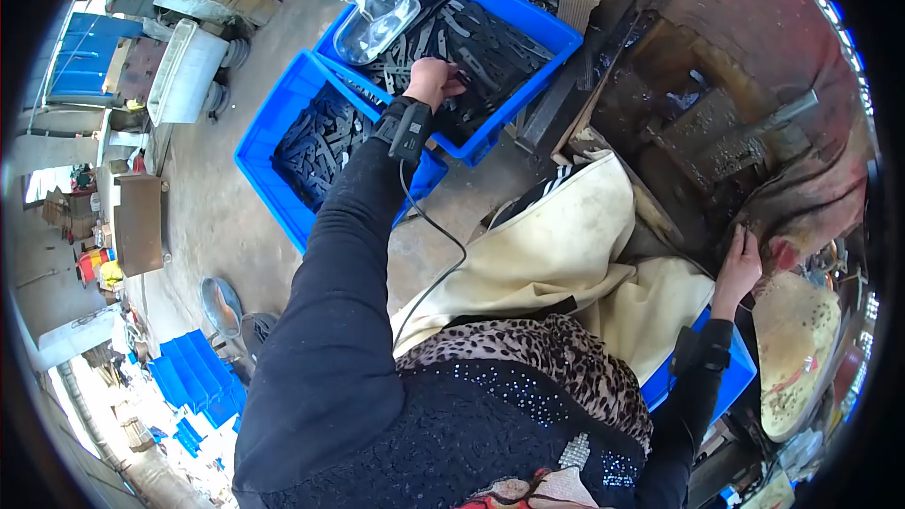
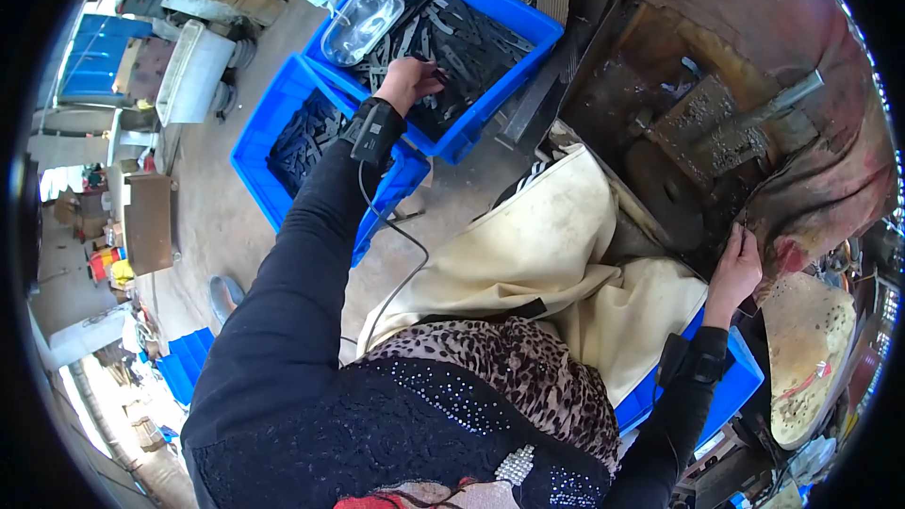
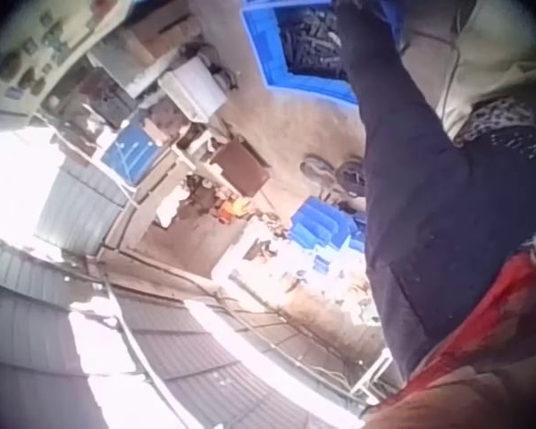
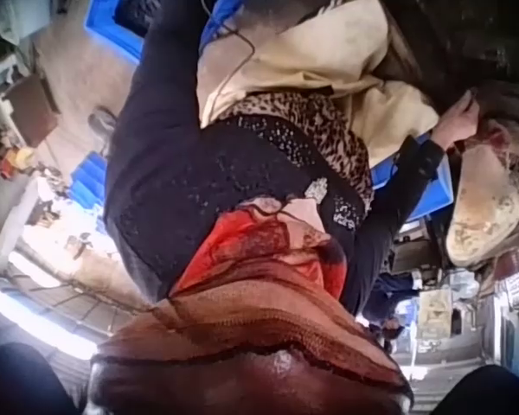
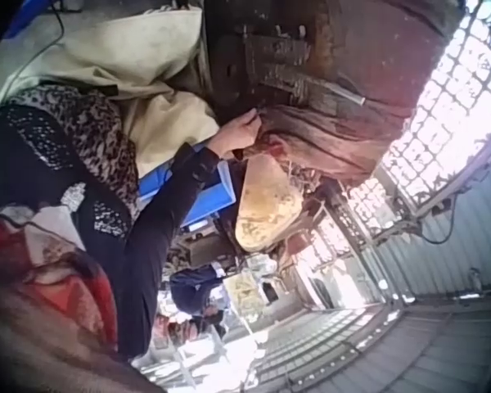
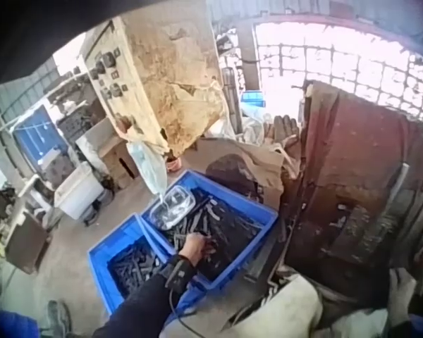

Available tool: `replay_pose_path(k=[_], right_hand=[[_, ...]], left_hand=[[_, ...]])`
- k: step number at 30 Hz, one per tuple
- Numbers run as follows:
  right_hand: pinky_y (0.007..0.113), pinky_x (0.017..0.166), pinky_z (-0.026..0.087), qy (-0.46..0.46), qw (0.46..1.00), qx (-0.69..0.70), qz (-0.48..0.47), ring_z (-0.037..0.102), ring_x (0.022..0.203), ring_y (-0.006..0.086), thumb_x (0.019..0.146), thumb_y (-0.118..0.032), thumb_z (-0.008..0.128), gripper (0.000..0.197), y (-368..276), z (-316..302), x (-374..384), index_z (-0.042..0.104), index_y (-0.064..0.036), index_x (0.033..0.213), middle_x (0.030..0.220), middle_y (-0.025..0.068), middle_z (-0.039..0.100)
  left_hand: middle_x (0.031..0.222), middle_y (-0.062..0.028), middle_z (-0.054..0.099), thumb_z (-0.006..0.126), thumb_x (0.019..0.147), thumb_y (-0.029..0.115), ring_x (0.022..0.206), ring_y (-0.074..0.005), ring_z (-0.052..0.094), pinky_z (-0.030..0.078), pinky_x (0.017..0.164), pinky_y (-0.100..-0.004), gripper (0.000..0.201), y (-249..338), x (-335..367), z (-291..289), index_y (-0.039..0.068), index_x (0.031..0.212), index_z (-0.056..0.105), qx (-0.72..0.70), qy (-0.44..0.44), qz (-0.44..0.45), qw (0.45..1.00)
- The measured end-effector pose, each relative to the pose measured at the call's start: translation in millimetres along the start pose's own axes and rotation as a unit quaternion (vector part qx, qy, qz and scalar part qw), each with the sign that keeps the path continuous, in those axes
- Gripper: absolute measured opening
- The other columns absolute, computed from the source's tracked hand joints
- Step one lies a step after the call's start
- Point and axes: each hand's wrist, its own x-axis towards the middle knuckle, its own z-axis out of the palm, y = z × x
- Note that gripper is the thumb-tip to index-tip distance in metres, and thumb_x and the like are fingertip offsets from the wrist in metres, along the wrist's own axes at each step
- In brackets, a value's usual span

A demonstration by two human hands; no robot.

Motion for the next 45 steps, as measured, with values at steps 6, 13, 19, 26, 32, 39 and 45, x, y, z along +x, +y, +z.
replay_pose_path(k=[6,13,19,26,32,39,45], right_hand=[[0.039,0.071,0.050,0.008,1.000,0.017,0.003,0.063,0.077,0.0373,0.096,-0.030,0.055,0.030,0,-3,-1,0.066,-0.0032,0.106,0.089,0.0235,0.065],[0.039,0.070,0.050,0.014,1.000,0.019,-0.016,0.063,0.076,0.0380,0.097,-0.029,0.055,0.029,3,1,0,0.066,-0.0035,0.106,0.089,0.0234,0.065],[0.041,0.068,0.049,0.006,1.000,0.011,0.000,0.062,0.076,0.0401,0.097,-0.027,0.054,0.028,1,-2,0,0.065,-0.0023,0.103,0.087,0.0241,0.064],[0.041,0.067,0.048,0.010,1.000,0.009,-0.003,0.061,0.075,0.0402,0.097,-0.028,0.054,0.028,3,-1,-1,0.065,-0.0023,0.102,0.086,0.0243,0.064],[0.040,0.066,0.048,0.018,1.000,0.009,-0.016,0.059,0.071,0.0391,0.097,-0.030,0.054,0.029,2,1,0,0.064,-0.0030,0.102,0.084,0.0245,0.062],[0.041,0.066,0.048,0.025,0.999,0.011,-0.022,0.058,0.073,0.0409,0.097,-0.029,0.054,0.029,4,0,0,0.064,-0.0028,0.102,0.085,0.0254,0.061],[0.041,0.066,0.047,0.016,1.000,0.014,-0.015,0.058,0.073,0.0415,0.097,-0.029,0.053,0.029,2,-1,-1,0.064,-0.0029,0.102,0.085,0.0258,0.061]], left_hand=[[0.089,-0.0118,0.067,0.053,0.095,0.011,0.078,-0.0225,0.067,0.056,0.070,-0.0356,0.008,14,-31,-15,0.005,0.091,0.056,-0.020,-0.105,0.058,0.993],[0.094,-0.0074,0.065,0.053,0.095,0.009,0.082,-0.0184,0.067,0.054,0.075,-0.0340,0.002,15,-36,-13,0.008,0.096,0.053,0.018,-0.069,0.078,0.994],[0.098,-0.0103,0.065,0.052,0.092,0.003,0.084,-0.0206,0.067,0.056,0.072,-0.0336,0.023,19,-48,2,0.003,0.115,0.053,0.071,-0.065,0.095,0.991],[0.101,-0.0154,0.064,0.049,0.087,-0.007,0.081,-0.0259,0.068,0.059,0.067,-0.0319,0.048,-1,2,-19,-0.002,0.135,0.045,0.155,0.025,0.192,0.969],[0.101,-0.0161,0.065,0.051,0.083,-0.006,0.081,-0.0289,0.068,0.058,0.069,-0.0356,0.042,-9,17,-33,0.001,0.124,0.056,0.258,-0.004,0.186,0.948],[0.094,-0.0165,0.070,0.061,0.078,0.013,0.086,-0.0333,0.068,0.055,0.075,-0.0414,0.018,-1,-21,-23,0.003,0.089,0.071,0.701,0.083,0.305,0.640],[0.094,-0.0141,0.068,0.060,0.079,0.016,0.090,-0.0349,0.066,0.053,0.074,-0.0449,0.015,3,-34,-32,0.008,0.084,0.073,0.746,0.120,0.302,0.581]])
